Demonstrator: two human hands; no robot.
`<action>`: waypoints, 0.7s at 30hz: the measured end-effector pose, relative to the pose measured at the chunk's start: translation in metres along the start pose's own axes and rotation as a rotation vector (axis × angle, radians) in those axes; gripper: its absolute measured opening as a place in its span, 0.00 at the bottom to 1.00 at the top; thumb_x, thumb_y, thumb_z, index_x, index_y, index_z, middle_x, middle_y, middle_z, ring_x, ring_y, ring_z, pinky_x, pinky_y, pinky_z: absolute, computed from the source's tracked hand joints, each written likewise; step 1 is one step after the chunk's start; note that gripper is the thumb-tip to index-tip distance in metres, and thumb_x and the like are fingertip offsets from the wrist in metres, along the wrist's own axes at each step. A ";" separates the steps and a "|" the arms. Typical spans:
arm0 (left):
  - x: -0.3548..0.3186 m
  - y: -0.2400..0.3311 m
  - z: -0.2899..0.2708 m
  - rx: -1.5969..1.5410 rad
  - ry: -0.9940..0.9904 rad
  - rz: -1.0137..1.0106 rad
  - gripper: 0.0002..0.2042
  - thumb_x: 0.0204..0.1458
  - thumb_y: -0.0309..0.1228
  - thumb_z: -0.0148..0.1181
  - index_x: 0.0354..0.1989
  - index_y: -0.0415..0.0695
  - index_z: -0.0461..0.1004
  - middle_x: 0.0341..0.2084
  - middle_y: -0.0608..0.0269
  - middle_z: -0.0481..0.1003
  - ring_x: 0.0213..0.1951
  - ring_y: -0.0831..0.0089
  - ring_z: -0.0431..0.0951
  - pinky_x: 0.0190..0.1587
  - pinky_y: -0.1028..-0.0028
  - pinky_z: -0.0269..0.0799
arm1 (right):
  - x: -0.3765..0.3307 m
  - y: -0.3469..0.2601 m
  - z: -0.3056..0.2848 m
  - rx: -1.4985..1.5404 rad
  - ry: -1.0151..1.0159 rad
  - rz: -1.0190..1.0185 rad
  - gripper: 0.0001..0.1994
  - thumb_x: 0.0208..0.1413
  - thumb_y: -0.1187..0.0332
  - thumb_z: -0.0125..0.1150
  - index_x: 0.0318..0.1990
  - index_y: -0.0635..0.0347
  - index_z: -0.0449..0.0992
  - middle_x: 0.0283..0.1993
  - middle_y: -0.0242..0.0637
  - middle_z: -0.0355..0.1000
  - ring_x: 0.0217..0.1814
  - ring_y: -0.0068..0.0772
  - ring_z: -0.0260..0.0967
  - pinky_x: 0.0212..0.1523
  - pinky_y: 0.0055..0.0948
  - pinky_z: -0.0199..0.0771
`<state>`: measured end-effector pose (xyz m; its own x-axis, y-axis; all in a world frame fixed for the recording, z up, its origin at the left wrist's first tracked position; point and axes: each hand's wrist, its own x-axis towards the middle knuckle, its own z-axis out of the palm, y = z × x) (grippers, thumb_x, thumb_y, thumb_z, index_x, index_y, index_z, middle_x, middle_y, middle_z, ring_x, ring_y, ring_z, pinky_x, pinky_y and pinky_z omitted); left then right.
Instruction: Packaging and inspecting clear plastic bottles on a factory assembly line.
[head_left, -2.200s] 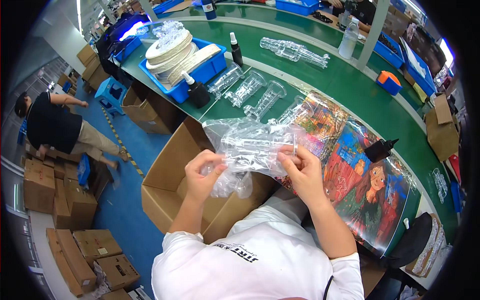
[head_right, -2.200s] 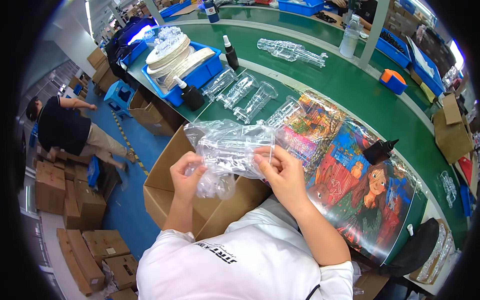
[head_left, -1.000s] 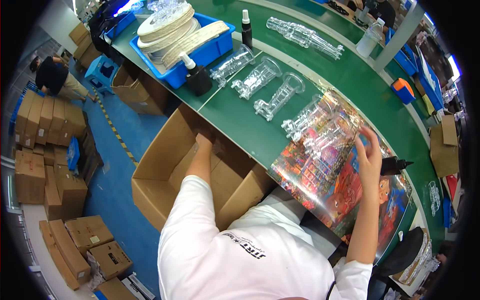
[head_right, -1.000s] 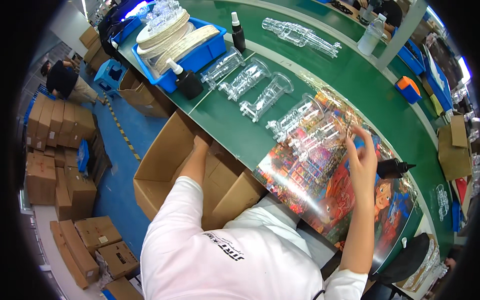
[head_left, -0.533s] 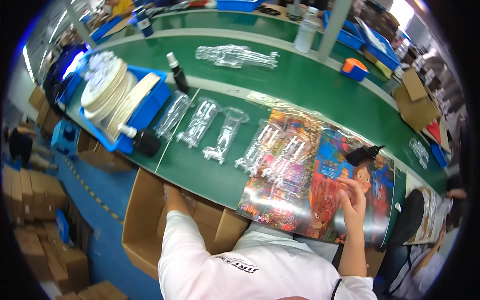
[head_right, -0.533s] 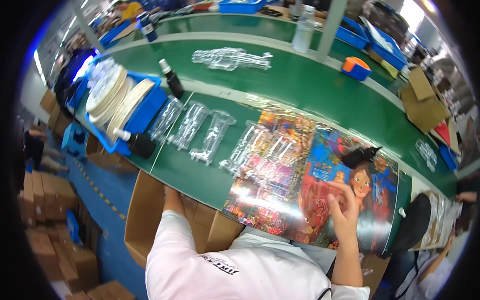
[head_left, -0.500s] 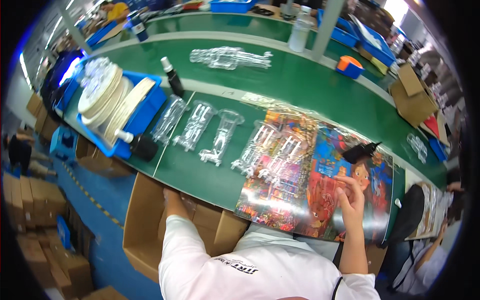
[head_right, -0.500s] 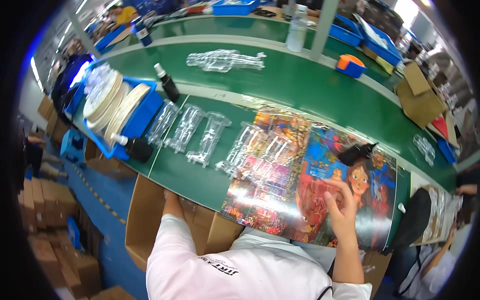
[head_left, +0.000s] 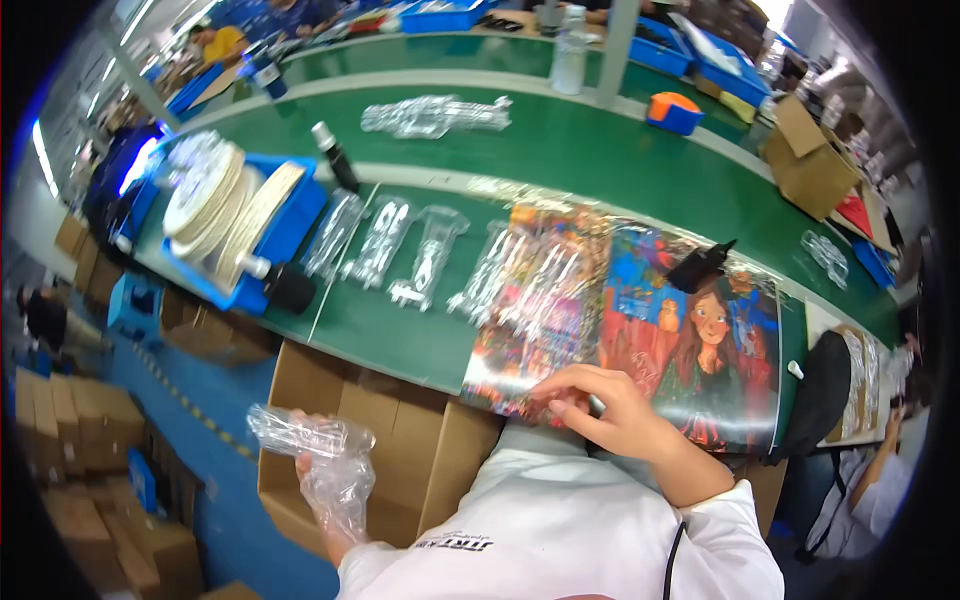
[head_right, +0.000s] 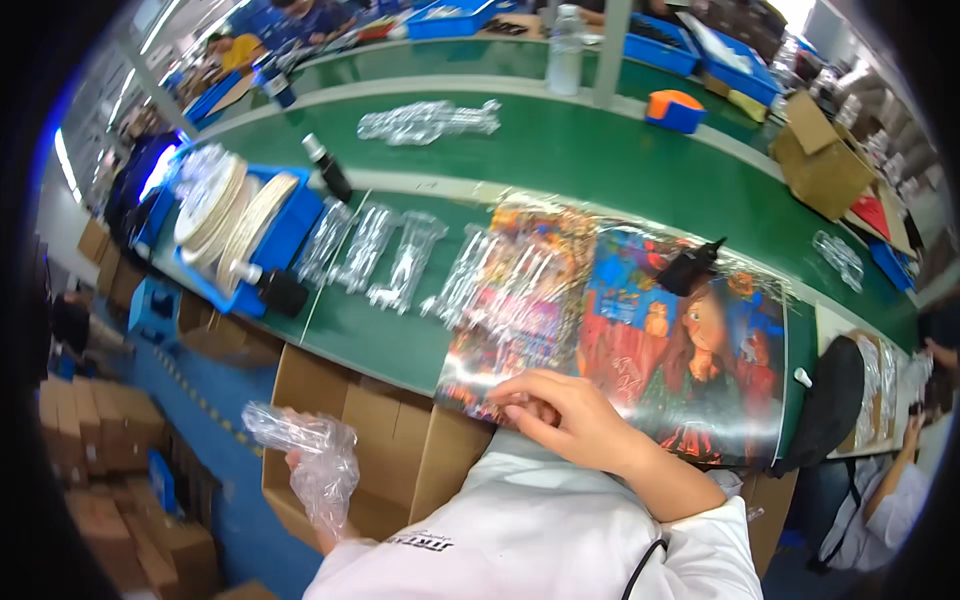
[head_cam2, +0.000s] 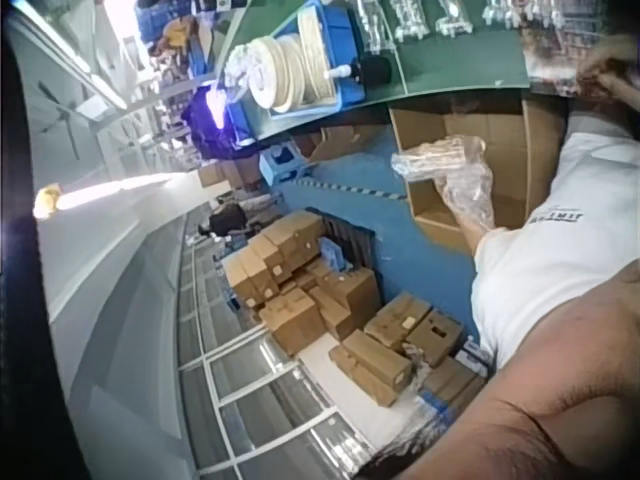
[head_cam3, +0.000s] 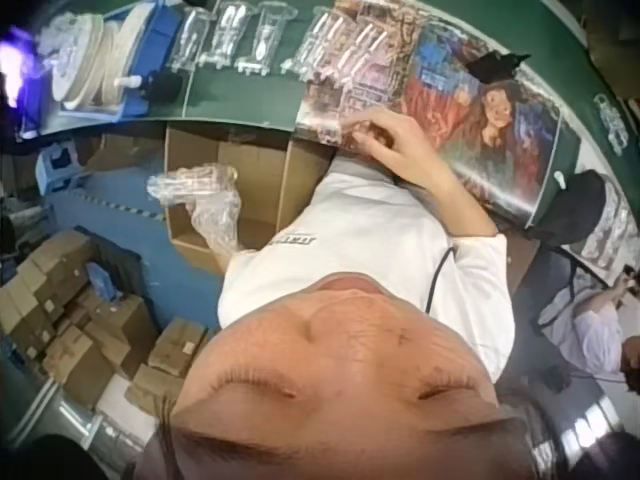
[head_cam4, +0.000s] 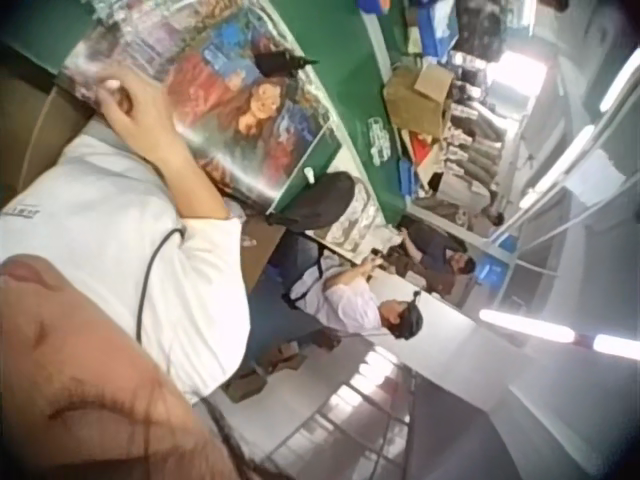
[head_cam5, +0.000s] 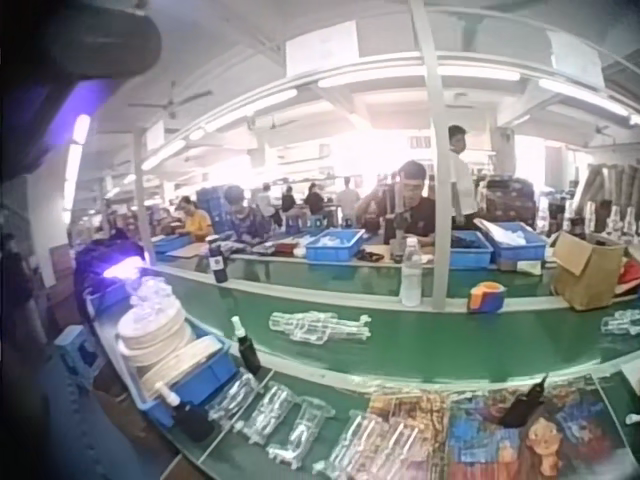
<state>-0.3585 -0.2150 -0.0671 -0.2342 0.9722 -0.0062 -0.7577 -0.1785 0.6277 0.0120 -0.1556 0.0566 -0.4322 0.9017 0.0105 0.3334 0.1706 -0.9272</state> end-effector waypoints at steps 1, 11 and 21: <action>-0.008 -0.001 0.021 -0.004 -0.070 0.157 0.34 0.46 0.40 0.63 0.62 0.56 0.55 0.52 0.63 0.65 0.50 0.61 0.69 0.49 0.56 0.70 | 0.004 -0.008 0.007 0.013 -0.052 -0.013 0.10 0.52 0.77 0.55 0.43 0.61 0.74 0.37 0.32 0.74 0.31 0.18 0.67 0.30 0.19 0.66; 0.029 -0.055 0.122 -0.071 -0.639 0.167 0.38 0.34 0.27 0.74 0.55 0.57 0.58 0.53 0.52 0.61 0.52 0.50 0.66 0.50 0.48 0.71 | 0.007 -0.035 0.033 0.074 -0.049 -0.226 0.09 0.52 0.74 0.55 0.41 0.59 0.76 0.35 0.35 0.73 0.29 0.25 0.67 0.26 0.21 0.64; 0.008 -0.095 0.145 -0.201 -0.516 -0.007 0.39 0.32 0.27 0.74 0.55 0.60 0.58 0.55 0.49 0.60 0.54 0.48 0.64 0.49 0.49 0.72 | -0.011 0.000 0.031 0.254 0.255 -0.140 0.10 0.56 0.74 0.52 0.45 0.62 0.73 0.38 0.33 0.74 0.29 0.17 0.65 0.25 0.16 0.62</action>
<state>-0.2000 -0.1684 -0.0134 0.0616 0.9125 0.4044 -0.8714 -0.1485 0.4677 -0.0091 -0.1773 0.0447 -0.2256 0.9520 0.2067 0.0535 0.2239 -0.9731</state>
